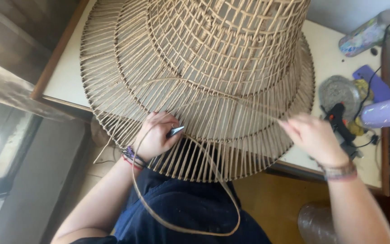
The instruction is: Weaving wicker strands into a frame to create a lampshade and trimming the ends with pliers.
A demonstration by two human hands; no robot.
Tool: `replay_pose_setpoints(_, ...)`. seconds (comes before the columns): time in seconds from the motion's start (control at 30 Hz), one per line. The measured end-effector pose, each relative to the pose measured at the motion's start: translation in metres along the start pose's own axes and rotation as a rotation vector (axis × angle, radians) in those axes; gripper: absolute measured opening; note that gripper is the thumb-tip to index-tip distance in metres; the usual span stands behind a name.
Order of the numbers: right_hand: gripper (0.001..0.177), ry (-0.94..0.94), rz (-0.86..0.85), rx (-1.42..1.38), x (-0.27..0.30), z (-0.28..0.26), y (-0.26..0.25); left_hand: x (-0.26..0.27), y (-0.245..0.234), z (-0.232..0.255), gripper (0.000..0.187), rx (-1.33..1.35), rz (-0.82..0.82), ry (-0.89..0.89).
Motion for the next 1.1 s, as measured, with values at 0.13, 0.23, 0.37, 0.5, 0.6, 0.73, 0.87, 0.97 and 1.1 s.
replay_pose_setpoints(0.13, 0.037, 0.028, -0.002, -0.145, 0.022, -0.017, -0.005, 0.004, 0.005, 0.011, 0.030, -0.014, -0.020, -0.004)
replay_pose_setpoints(0.23, 0.035, 0.010, 0.063, -0.200, -0.003, -0.036, -0.056, 0.003, 0.010, 0.003, 0.031, -0.044, -0.020, -0.033)
replay_pose_setpoints(0.37, 0.021, 0.076, 0.350, -0.004, -0.046, -0.089, -0.099, 0.006, 0.012, 0.003, 0.031, -0.093, 0.005, 0.011)
replay_pose_setpoints(0.5, 0.025, 0.126, 0.357, -0.185, -0.099, -0.164, -0.075, 0.004, 0.006, 0.011, 0.034, -0.104, 0.042, 0.054)
replay_pose_setpoints(0.6, 0.023, 0.280, 0.472, -0.261, -0.109, -0.181, -0.058, 0.001, 0.002, 0.012, 0.031, -0.095, 0.060, 0.082)
replay_pose_setpoints(0.73, 0.028, 0.408, 0.535, -0.495, -0.086, -0.132, -0.045, 0.013, 0.009, 0.002, 0.030, -0.100, 0.044, 0.072)
replay_pose_setpoints(0.87, 0.027, 0.515, 0.689, -0.467, 0.007, -0.030, -0.023, 0.007, -0.002, 0.010, 0.021, -0.076, 0.019, -0.017)
replay_pose_setpoints(0.97, 0.025, 0.545, 0.613, -0.402, 0.018, -0.019, -0.022, 0.002, 0.002, 0.009, 0.019, -0.129, -0.020, -0.073)
replay_pose_setpoints(1.1, 0.025, 0.540, 0.496, -0.408, -0.052, -0.117, -0.081, 0.015, 0.012, -0.006, 0.027, -0.065, 0.005, 0.010)
Point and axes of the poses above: each hand's wrist, its own x-axis away from the middle knuckle, its own y-axis out of the palm, z = x × y, the point moved 7 cm from there along -x, towards the middle knuckle, and after that the axes turned 4 degrees about x, right-handed, at the moved point
